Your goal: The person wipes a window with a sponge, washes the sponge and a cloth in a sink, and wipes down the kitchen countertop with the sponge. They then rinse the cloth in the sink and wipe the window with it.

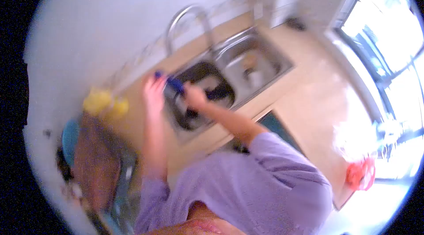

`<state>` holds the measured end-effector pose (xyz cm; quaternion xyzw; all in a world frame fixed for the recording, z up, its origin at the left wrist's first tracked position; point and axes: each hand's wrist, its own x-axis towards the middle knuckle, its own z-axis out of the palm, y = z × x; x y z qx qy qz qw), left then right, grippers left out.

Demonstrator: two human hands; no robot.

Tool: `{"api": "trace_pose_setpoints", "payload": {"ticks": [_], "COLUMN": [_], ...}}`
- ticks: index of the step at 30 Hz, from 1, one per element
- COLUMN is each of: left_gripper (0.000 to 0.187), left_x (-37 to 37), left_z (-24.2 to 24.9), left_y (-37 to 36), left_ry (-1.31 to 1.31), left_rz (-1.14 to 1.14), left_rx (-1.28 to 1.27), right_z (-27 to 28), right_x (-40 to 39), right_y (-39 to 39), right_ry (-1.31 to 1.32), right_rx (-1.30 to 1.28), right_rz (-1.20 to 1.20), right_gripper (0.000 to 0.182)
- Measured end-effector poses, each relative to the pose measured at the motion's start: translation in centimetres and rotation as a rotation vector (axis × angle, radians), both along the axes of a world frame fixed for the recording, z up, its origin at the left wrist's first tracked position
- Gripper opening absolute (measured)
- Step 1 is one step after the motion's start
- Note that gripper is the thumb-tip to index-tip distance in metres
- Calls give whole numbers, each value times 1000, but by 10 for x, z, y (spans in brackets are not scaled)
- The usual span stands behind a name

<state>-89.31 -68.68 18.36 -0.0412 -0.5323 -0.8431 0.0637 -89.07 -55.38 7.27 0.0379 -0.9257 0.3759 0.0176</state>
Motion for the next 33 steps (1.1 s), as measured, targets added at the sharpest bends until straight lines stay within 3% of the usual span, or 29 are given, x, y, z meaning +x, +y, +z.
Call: {"api": "trace_pose_setpoints", "payload": {"ticks": [1, 2, 5, 10, 13, 15, 17, 18, 19, 21, 24, 27, 30, 31, 32, 33], "left_gripper": [33, 34, 27, 31, 37, 44, 52, 57, 62, 58, 55, 52, 50, 50, 57, 64], "left_x": [1, 3, -17, -9, -16, -22, -35, -47, -64, -75, -95, -85, -72, -71, -70, -46], "left_z": [19, 30, -4, -54, -59, -28, 24, 57, 92, 169, 287, 371, 380, 375, 361, 331], "left_y": [-3, -7, -58, -78, -87, -78, -79, -88, -87, -93, -110, -95, -98, -104, -114, -104], "left_ry": [-63, -132, -192, -113, -137, 57, 136, 113, 95, 362, 531, 680, 883, 954, 956, 757], "left_rz": [16, 110, 172, 314, 277, 110, 141, 255, 318, 324, 288, 495, 713, 779, 498, 352], "left_rx": [95, 127, 140, -226, -109, 46, -16, -165, -96, -225, -354, -603, -1007, -1174, -1195, -1156], "right_z": [-5, 3, 7, 44, 91, 158, 218, 249, 279, 343, 438, 511, 524, 511, 492, 470], "right_x": [-5, -3, -3, -2, -5, 3, -2, -7, -12, -17, -28, -24, -11, -10, -9, -7], "right_y": [12, 27, 62, 100, 103, 105, 112, 113, 111, 108, 110, 106, 103, 107, 110, 114], "right_ry": [57, 70, 54, 125, 370, 570, 595, 693, 791, 881, 1034, 1257, 1330, 1285, 1240, 1198], "right_rx": [27, -8, 35, -102, -272, -324, -358, -327, -299, -302, -123, -98, -293, -249, -207, -160], "right_rz": [-23, 38, 79, -38, 26, 64, 99, 128, 158, 147, 31, -11, 60, 52, 46, 44], "right_gripper": [20, 18, 19, 22, 22, 21, 19, 18, 17, 17, 19, 20, 20, 20, 20, 20]}}
